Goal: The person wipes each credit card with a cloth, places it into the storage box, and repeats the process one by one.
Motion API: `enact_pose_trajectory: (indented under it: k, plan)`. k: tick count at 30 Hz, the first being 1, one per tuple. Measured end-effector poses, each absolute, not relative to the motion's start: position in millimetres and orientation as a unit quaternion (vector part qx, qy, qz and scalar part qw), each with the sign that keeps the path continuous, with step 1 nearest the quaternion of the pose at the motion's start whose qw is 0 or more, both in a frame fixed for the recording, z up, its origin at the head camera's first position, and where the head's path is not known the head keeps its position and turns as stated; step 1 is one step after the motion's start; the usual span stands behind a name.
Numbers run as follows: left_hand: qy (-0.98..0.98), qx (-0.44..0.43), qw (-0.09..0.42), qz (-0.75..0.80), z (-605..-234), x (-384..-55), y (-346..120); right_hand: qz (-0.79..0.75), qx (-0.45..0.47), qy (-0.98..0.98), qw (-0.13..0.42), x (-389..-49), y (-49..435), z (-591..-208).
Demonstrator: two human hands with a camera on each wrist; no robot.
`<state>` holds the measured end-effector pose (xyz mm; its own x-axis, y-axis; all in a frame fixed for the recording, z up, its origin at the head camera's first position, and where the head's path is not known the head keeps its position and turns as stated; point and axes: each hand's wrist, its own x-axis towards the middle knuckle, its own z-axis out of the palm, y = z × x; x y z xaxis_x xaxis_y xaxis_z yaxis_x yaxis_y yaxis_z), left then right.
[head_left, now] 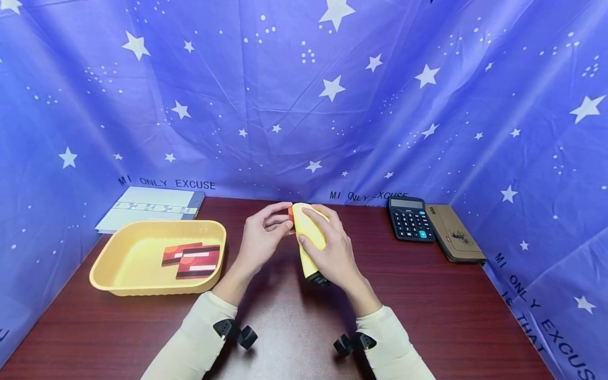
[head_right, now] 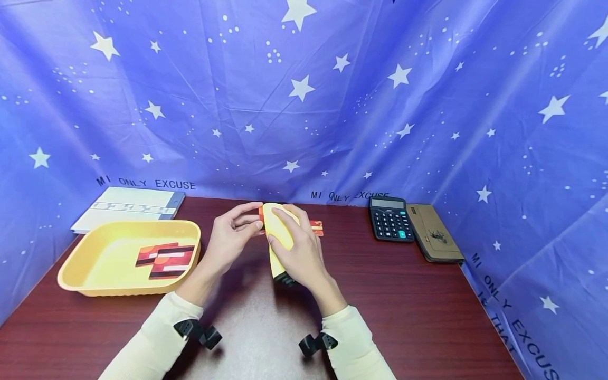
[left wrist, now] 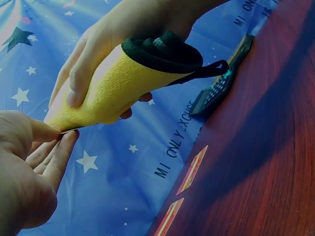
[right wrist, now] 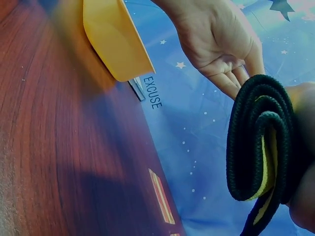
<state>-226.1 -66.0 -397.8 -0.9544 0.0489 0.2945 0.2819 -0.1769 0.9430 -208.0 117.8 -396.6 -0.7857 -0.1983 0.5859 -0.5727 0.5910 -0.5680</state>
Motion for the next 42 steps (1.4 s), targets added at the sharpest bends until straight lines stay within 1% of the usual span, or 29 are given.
enact_pose_trajectory:
  k: [8, 21, 32, 37, 42]
  plan:
    - [-0.649, -0.129, 0.081, -0.745, -394, -224, -69, 0.387, 0.218, -0.864, 0.24, -211, 124, -393]
    - [-0.66, -0.135, 0.077, -0.735, -391, -223, -71, 0.393, 0.194, -0.865, 0.246, -217, 147, -393]
    - [-0.669, -0.134, 0.057, -0.729, -393, -222, -70, 0.394, 0.156, -0.873, 0.241, -217, 171, -401]
    - [-0.676, -0.13, 0.059, -0.723, -392, -220, -77, 0.391, 0.146, -0.878, 0.233, -217, 181, -403]
    - [-0.693, -0.135, 0.067, -0.705, -388, -222, -93, 0.386, 0.137, -0.879, 0.244, -217, 193, -402]
